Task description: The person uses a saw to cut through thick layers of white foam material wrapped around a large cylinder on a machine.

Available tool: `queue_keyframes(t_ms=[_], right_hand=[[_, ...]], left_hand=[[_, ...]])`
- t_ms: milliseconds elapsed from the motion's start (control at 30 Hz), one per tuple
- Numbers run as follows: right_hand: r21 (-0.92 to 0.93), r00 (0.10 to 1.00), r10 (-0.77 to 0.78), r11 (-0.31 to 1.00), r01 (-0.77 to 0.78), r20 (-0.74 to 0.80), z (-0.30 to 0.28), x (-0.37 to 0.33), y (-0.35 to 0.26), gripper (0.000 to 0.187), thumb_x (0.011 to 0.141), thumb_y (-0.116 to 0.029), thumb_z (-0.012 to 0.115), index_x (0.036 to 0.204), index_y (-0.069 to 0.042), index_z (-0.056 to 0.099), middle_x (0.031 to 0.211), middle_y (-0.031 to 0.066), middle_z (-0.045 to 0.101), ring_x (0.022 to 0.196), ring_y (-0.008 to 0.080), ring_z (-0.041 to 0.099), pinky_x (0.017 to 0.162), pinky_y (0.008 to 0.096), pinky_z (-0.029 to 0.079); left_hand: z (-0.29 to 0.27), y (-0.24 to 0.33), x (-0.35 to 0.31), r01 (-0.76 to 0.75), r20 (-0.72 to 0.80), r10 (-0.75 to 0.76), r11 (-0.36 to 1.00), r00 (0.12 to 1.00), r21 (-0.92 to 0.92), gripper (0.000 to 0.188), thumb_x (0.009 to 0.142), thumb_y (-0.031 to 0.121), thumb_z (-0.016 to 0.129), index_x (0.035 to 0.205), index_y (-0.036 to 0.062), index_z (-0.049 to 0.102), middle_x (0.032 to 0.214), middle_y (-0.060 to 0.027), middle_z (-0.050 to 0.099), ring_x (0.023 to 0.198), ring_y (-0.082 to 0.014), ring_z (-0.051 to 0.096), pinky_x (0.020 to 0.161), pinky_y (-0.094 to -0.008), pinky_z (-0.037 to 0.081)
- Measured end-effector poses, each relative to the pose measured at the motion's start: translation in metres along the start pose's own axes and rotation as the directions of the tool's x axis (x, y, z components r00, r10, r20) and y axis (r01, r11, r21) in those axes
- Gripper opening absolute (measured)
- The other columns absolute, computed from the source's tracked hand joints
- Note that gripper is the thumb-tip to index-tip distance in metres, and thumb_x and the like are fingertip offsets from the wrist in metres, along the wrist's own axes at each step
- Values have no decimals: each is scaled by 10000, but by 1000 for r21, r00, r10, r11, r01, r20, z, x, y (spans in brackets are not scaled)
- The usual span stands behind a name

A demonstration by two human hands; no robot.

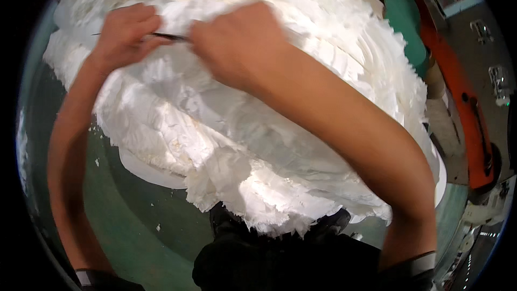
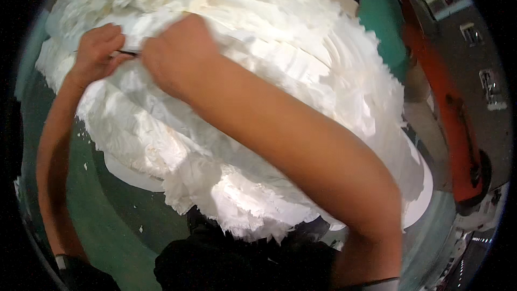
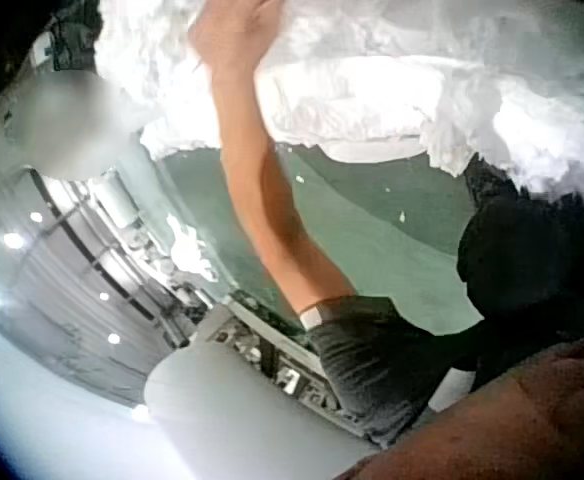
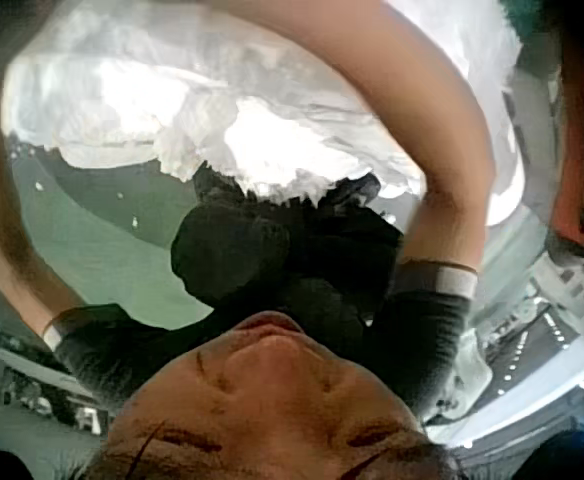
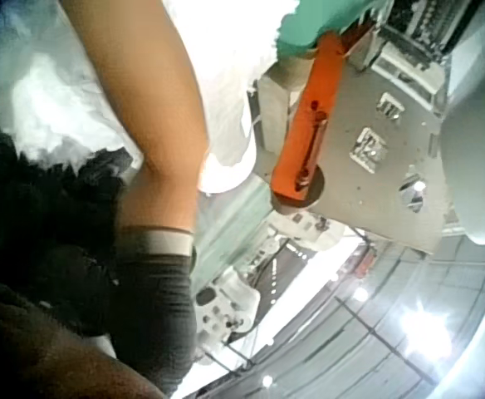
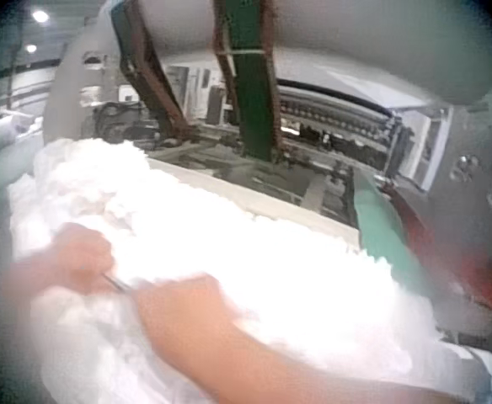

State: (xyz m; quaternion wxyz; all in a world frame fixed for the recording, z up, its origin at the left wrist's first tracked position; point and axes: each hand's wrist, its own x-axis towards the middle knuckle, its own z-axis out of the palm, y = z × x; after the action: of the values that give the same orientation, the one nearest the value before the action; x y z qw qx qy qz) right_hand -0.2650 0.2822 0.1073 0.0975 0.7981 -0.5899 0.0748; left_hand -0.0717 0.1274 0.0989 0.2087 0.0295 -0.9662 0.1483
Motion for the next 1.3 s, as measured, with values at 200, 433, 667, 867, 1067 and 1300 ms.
queue_keyframes(t_ms=[200,433,667,867,1067,1300], right_hand=[[130,996,0,991,-12,93,20,-39,13,107,852,-200,618,890,-139,698,793,73,693,750,259,686,630,400,525],[-269,817,441,893,-360,371,-80,-299,34,108,839,-113,665,849,-52,577,703,116,586,589,294,596,526,392,464],[-198,935,276,952,-234,222,-90,-240,16,152,809,-172,721,793,-108,584,619,64,546,514,256,554,473,395,413],[-1,982,38,999,-38,186,-19,0,-18,125,824,-162,581,850,-111,692,818,102,718,753,281,701,618,424,524],[84,988,58,994,-71,145,4,-40,4,113,835,-158,601,827,-127,710,764,83,694,703,283,676,620,400,522],[-259,864,429,894,-365,264,-84,-338,40,68,839,-85,650,892,-69,612,752,138,605,665,334,607,573,441,477]], left_hand=[[54,9,-7,-49,0,49,998,999,-51,309,845,339,645,744,58,564,647,-119,455,586,-323,484,516,-404,375],[47,266,174,-206,24,274,775,961,-597,150,733,208,634,676,115,737,700,-138,689,713,-310,684,628,-412,544],[21,207,135,-227,-39,235,863,971,-452,180,741,212,658,638,69,696,681,-129,675,659,-327,658,609,-431,525],[-14,-5,1,-82,85,72,989,994,124,388,728,397,774,673,110,518,668,-45,504,668,-264,561,558,-394,445],[40,31,11,20,73,-13,995,997,-94,281,722,338,773,766,132,587,709,-49,540,697,-289,566,596,-403,464],[72,325,200,-297,-166,246,789,955,-538,128,706,210,649,692,114,733,731,-76,706,694,-257,649,584,-422,496]])
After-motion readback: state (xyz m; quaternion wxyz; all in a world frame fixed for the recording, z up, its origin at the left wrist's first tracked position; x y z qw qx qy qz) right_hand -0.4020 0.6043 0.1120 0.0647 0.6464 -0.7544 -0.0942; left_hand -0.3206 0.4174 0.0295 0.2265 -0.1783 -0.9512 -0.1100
